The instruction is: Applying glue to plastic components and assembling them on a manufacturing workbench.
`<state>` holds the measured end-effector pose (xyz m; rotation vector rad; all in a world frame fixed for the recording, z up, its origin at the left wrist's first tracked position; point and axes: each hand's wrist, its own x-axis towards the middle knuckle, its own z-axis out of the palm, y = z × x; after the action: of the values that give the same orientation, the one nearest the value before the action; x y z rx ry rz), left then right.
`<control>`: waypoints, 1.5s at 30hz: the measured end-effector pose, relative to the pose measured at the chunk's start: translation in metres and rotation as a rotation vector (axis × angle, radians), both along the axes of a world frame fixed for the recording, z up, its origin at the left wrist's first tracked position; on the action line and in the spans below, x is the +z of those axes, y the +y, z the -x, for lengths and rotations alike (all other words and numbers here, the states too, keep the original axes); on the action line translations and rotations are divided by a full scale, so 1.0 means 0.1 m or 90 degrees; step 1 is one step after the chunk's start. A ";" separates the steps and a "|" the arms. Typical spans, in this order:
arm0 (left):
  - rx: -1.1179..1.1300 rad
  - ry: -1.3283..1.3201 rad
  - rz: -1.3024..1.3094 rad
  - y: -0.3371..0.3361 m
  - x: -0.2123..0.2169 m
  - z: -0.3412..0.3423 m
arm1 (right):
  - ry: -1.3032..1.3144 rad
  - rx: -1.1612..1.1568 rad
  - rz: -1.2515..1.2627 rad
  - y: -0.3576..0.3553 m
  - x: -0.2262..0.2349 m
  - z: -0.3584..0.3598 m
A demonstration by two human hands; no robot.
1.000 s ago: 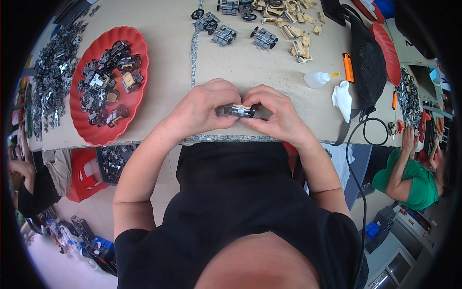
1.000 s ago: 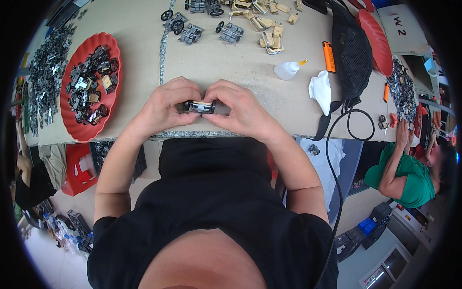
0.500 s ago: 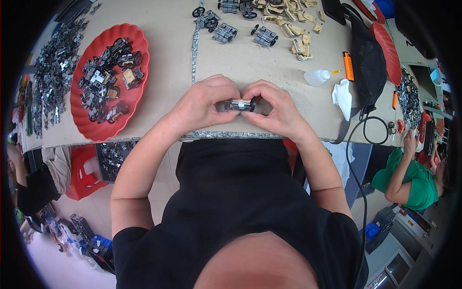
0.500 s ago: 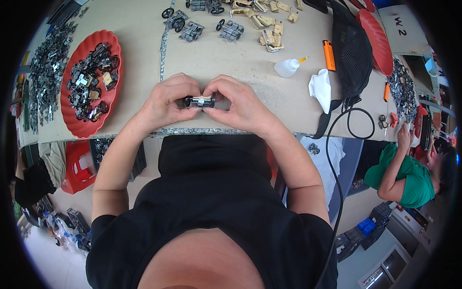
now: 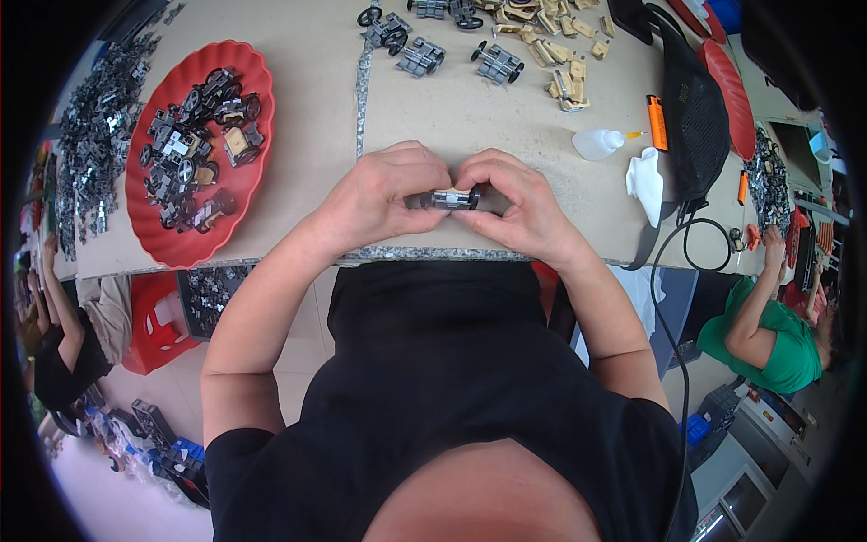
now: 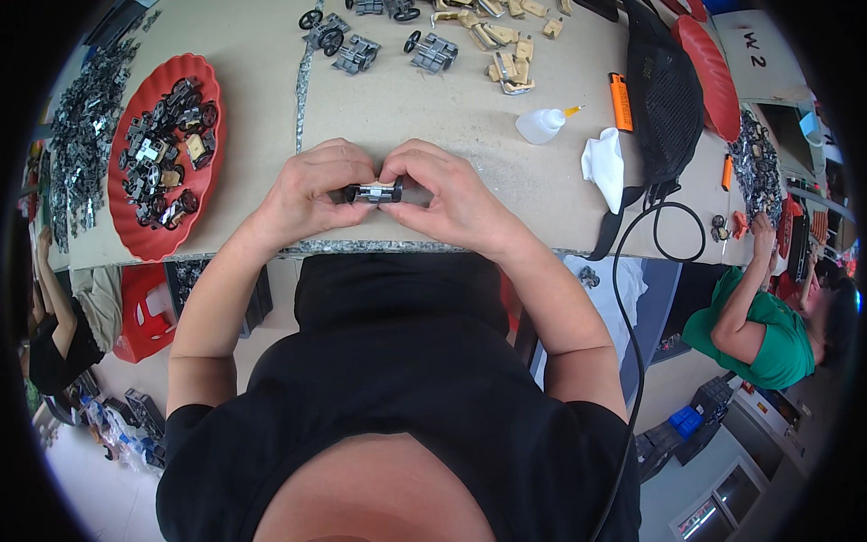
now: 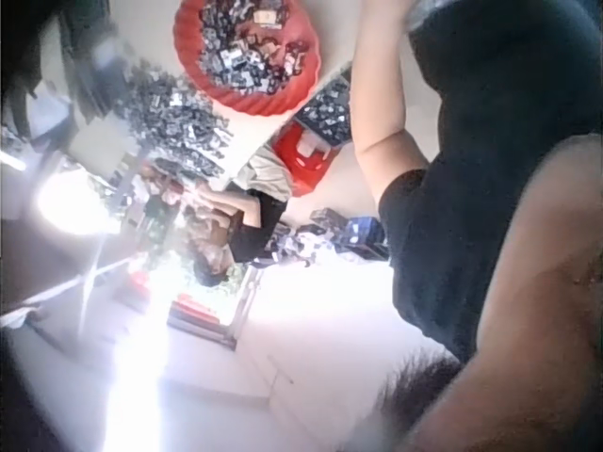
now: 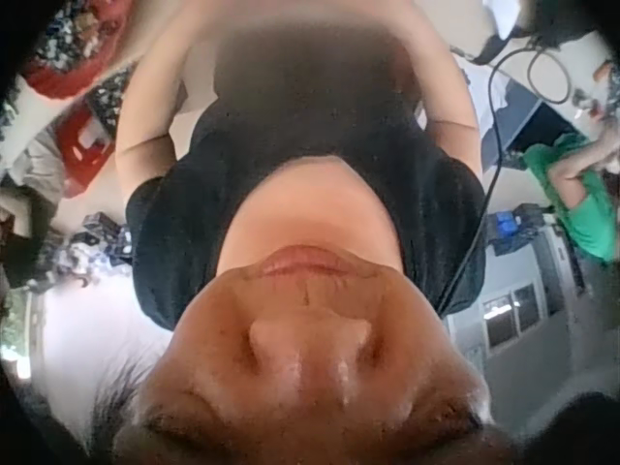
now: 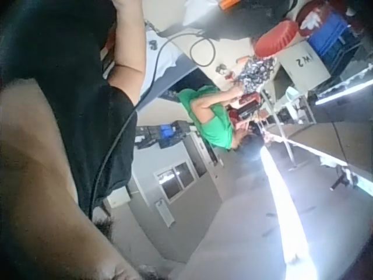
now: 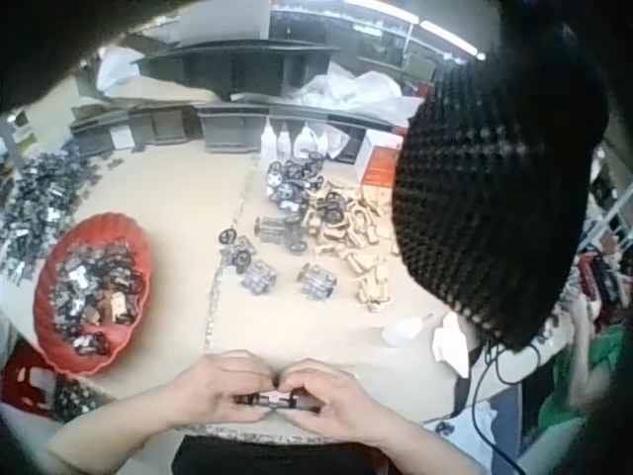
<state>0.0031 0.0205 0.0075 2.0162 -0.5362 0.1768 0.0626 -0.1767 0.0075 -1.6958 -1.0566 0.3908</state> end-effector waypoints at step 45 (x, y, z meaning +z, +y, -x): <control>0.277 0.280 0.278 -0.40 0.03 0.25 | 0.284 -0.127 -0.069 0.13 -0.08 0.08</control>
<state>-0.0223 -0.0197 0.0104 1.6438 0.2120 0.0964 0.0542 -0.1635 -0.0007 -1.5070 -0.5681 0.5414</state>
